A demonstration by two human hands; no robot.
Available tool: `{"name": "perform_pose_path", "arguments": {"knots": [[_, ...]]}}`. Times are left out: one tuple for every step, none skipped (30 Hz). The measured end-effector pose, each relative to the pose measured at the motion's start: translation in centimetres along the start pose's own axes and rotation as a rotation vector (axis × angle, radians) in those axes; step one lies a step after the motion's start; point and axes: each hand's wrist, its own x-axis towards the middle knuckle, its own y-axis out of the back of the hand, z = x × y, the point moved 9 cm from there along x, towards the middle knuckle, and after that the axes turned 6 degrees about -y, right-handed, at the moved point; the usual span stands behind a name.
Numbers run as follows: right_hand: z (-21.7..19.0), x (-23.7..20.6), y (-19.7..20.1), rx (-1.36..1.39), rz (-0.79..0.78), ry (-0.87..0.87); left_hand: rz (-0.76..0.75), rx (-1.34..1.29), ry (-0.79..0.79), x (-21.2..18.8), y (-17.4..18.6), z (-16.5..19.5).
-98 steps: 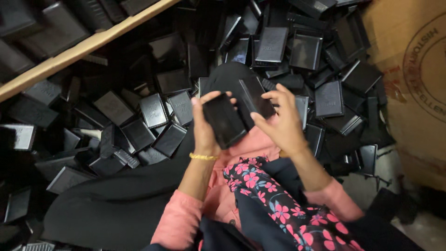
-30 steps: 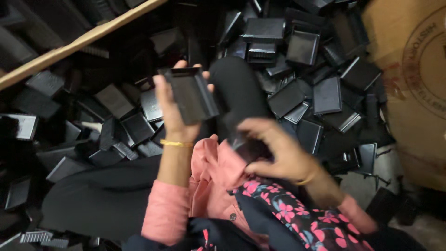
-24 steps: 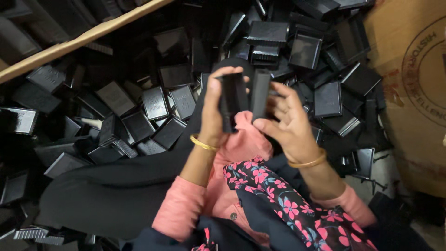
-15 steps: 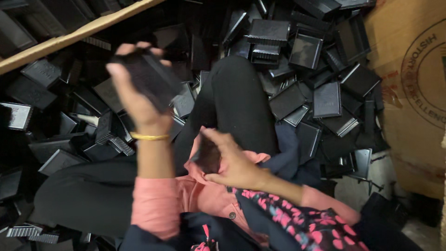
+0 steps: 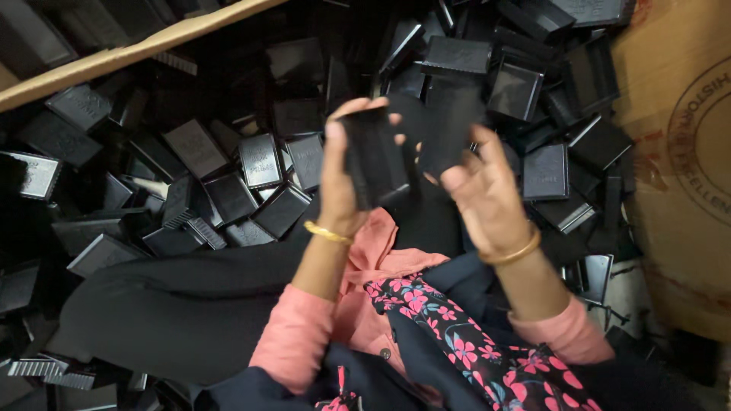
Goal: The person sits on the floor and repeatedly picks up two halves of a black plastic case, snaps them together, and places the assembled unit into a cardboard box. The process is repeated continuously with items from a large pile on the floor.
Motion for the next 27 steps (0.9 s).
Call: {"name": "perform_pose_path", "arguments": {"knots": [[0.2,-0.4,-0.7,-0.144,0.014,0.052,-0.022,0.066,0.001,-0.3,-0.5,-0.8],[0.7,-0.8,-1.0,-0.278,0.053,0.063,-0.046,0.133,0.0,-0.5,-0.9,-1.4],[1.1,-1.2,-1.3,-0.41,0.091,0.075,-0.052,0.218,-0.031,-0.6,-1.1,-1.4],[1.5,-1.5,-1.4,-0.539,0.131,0.085,-0.057,0.305,-0.058,-0.7,-1.2,-1.4],[2.2,-1.7,-1.3,-0.542,0.141,0.047,-0.065,0.392,-0.081,-0.8,-1.2,-1.1],[2.6,-1.8,-1.0,-0.548,0.151,0.011,-0.081,0.463,-0.12,-0.8,-1.5,-0.8],[3.0,-1.9,-0.7,-0.555,0.161,-0.025,-0.097,0.531,-0.16,-0.9,-1.8,-0.4],[3.0,-1.9,-0.6,-0.582,0.146,-0.017,-0.111,0.599,-0.199,-1.0,-2.1,0.0],[3.1,-2.0,-0.7,-0.608,0.13,-0.011,-0.123,0.61,-0.191,-1.0,-2.4,-0.1],[3.1,-1.9,-0.7,-0.634,0.114,-0.003,-0.135,0.621,-0.184,-1.1,-2.7,-0.2],[3.4,-1.9,-0.4,-0.589,0.129,-0.01,-0.147,0.632,-0.179,-1.2,-3.0,-0.4],[3.6,-1.8,-0.2,-0.544,0.141,-0.018,-0.124,0.633,-0.167,-1.4,-3.0,-0.5],[3.9,-1.8,0.0,-0.498,0.151,-0.025,-0.101,0.636,-0.156,-1.5,-3.0,-0.6],[4.3,-1.7,0.1,-0.492,0.154,-0.042,-0.079,0.641,-0.146,-1.6,-3.0,-0.7],[4.4,-1.6,0.4,-0.487,0.157,-0.06,-0.081,0.636,-0.15,-1.7,-3.0,-0.5],[4.6,-1.5,0.7,-0.481,0.161,-0.077,-0.085,0.631,-0.153,-1.6,-3.0,-0.4],[5.2,-1.4,0.7,-0.372,0.084,-0.15,-0.09,0.626,-0.153,-1.5,-2.9,-0.2],[5.5,-1.3,0.8,-0.261,0.008,-0.223,-0.133,0.751,-0.137,-1.3,-3.0,-0.1],[5.6,-1.4,0.8,-0.149,-0.065,-0.293,-0.179,0.874,-0.12,-0.9,-2.9,0.1],[6.0,-1.6,1.1,-0.059,-0.073,-0.382,-0.227,0.994,-0.103,-0.5,-2.7,0.2],[6.6,-1.9,1.2,0.029,-0.079,-0.469,-0.198,1.095,-0.191,-0.1,-2.7,1.2],[7.1,-2.4,1.3,0.115,-0.087,-0.556,-0.166,1.192,-0.283,0.2,-2.6,2.1],[6.0,-2.1,1.9,-0.053,-0.032,-0.39,-0.131,1.29,-0.38,0.4,-2.7,3.1],[5.1,-2.2,2.0,-0.215,0.024,-0.223,-0.082,1.279,-0.395,0.4,-2.3,3.3],[4.1,-2.6,1.9,-0.37,0.082,-0.056,-0.036,1.27,-0.407,0.3,-1.9,3.5],[4.4,-3.1,1.8,-0.389,0.12,-0.015,0.01,1.26,-0.416,-0.1,-1.7,3.4],[4.5,-3.5,1.9,-0.411,0.158,0.026,0.007,1.259,-0.406,-0.4,-1.6,3.0]]}}
